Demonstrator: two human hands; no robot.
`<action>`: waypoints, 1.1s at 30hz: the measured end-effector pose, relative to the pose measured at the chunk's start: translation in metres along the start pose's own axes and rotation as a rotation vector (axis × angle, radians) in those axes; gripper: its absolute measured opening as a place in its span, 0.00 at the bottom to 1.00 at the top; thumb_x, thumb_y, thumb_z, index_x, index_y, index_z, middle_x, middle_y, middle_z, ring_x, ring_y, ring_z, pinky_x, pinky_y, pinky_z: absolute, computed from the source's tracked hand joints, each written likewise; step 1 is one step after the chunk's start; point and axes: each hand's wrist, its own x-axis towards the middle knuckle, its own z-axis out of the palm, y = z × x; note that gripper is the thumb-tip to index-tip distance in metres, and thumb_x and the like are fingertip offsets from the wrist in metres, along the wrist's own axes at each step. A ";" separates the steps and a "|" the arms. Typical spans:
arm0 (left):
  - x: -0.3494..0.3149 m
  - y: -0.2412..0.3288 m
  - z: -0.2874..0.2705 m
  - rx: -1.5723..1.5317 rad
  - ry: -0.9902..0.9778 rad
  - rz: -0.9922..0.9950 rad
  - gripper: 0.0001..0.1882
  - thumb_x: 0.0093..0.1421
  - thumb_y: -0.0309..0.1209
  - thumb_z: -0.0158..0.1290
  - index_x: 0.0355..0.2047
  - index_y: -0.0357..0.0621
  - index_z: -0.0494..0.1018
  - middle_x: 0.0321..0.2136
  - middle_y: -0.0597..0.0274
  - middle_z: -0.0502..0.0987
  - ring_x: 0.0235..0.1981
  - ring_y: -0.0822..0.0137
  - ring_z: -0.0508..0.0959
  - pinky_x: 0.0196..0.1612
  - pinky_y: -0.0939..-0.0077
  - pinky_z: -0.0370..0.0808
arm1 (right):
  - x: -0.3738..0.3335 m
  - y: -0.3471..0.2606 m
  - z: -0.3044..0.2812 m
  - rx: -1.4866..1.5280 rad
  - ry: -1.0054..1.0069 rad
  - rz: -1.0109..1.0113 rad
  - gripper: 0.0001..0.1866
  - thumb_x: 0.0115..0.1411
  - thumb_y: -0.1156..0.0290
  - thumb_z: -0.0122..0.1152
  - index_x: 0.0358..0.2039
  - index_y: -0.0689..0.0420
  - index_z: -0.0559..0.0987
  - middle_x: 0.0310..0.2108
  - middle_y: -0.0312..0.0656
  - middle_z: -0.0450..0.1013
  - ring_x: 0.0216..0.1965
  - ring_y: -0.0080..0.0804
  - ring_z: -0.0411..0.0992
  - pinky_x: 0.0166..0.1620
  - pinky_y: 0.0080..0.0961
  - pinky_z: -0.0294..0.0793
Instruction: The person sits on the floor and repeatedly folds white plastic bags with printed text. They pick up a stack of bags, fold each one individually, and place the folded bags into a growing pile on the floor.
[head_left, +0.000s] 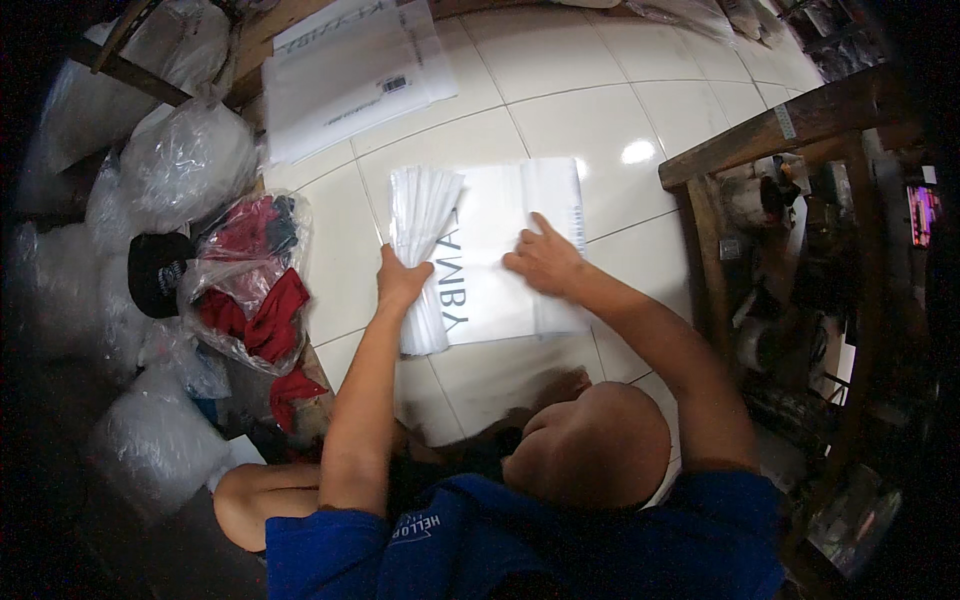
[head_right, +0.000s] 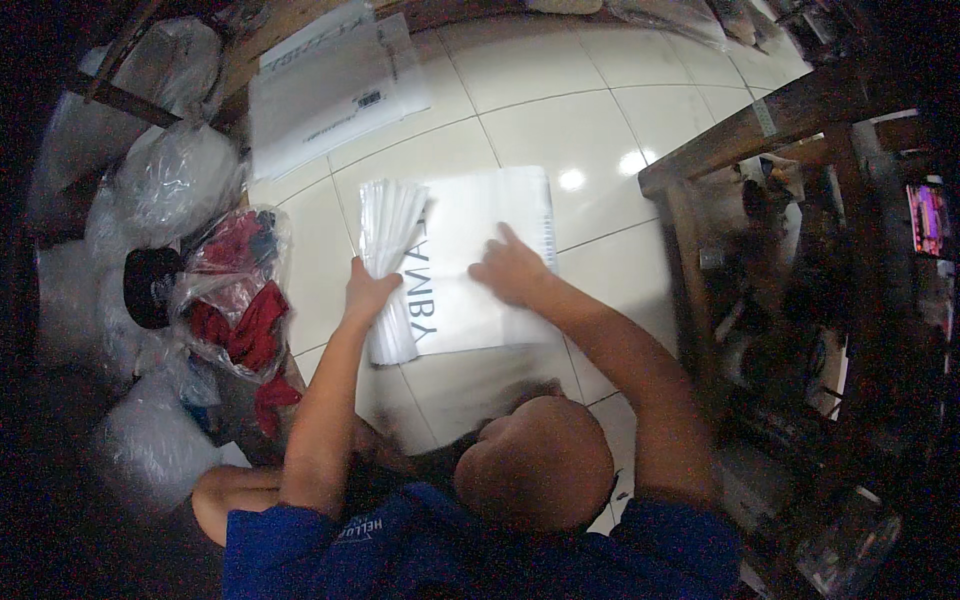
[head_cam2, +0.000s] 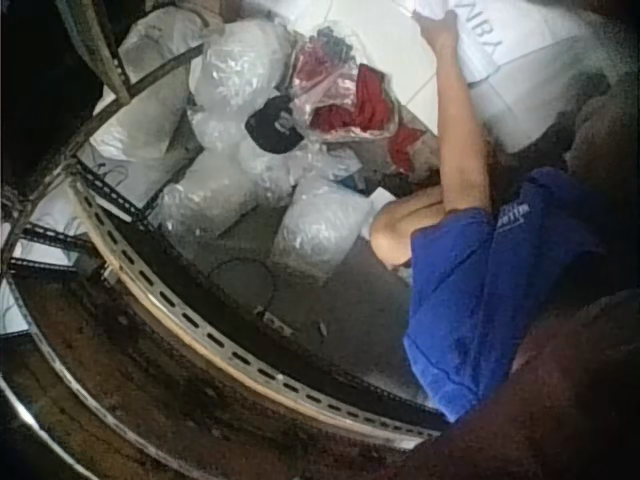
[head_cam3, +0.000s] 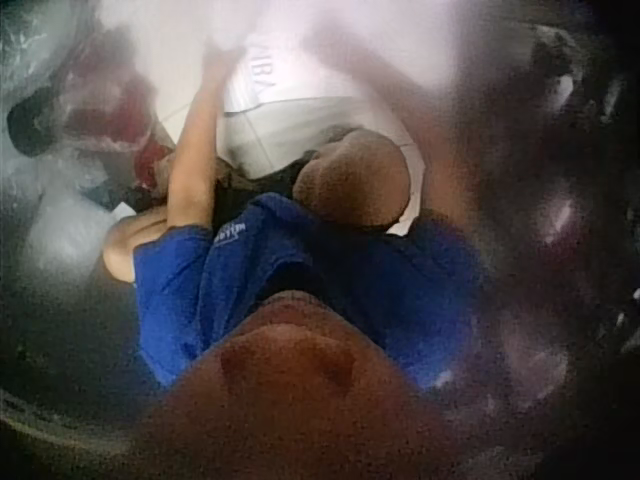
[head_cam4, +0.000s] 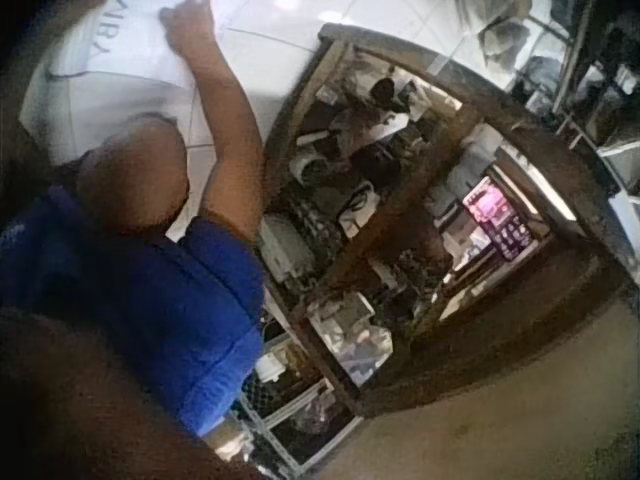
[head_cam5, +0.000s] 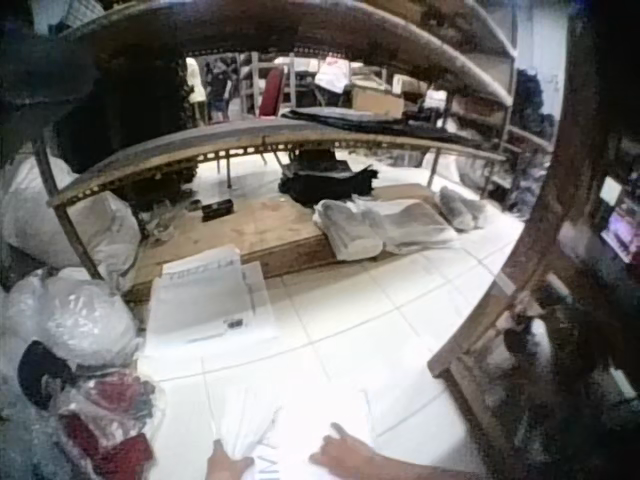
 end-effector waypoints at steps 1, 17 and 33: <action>0.002 -0.001 -0.002 0.002 0.001 0.001 0.40 0.44 0.37 0.62 0.56 0.35 0.59 0.48 0.38 0.74 0.49 0.45 0.76 0.53 0.59 0.73 | -0.013 0.011 0.008 -0.029 -0.006 0.056 0.12 0.57 0.65 0.57 0.41 0.50 0.75 0.36 0.40 0.75 0.52 0.38 0.69 0.67 0.54 0.47; -0.020 0.001 -0.021 0.149 0.160 0.080 0.59 0.45 0.45 0.66 0.68 0.36 0.42 0.57 0.39 0.62 0.56 0.41 0.66 0.58 0.56 0.66 | -0.069 -0.005 0.002 0.307 0.096 0.726 0.24 0.52 0.58 0.66 0.44 0.60 0.75 0.45 0.52 0.69 0.49 0.48 0.67 0.51 0.46 0.67; -0.028 -0.037 -0.013 -0.126 0.261 0.378 0.40 0.54 0.35 0.59 0.63 0.36 0.55 0.57 0.41 0.63 0.59 0.46 0.64 0.62 0.57 0.62 | 0.112 -0.111 -0.017 1.683 0.379 0.554 0.31 0.57 0.63 0.66 0.53 0.70 0.65 0.36 0.43 0.73 0.35 0.25 0.74 0.38 0.22 0.77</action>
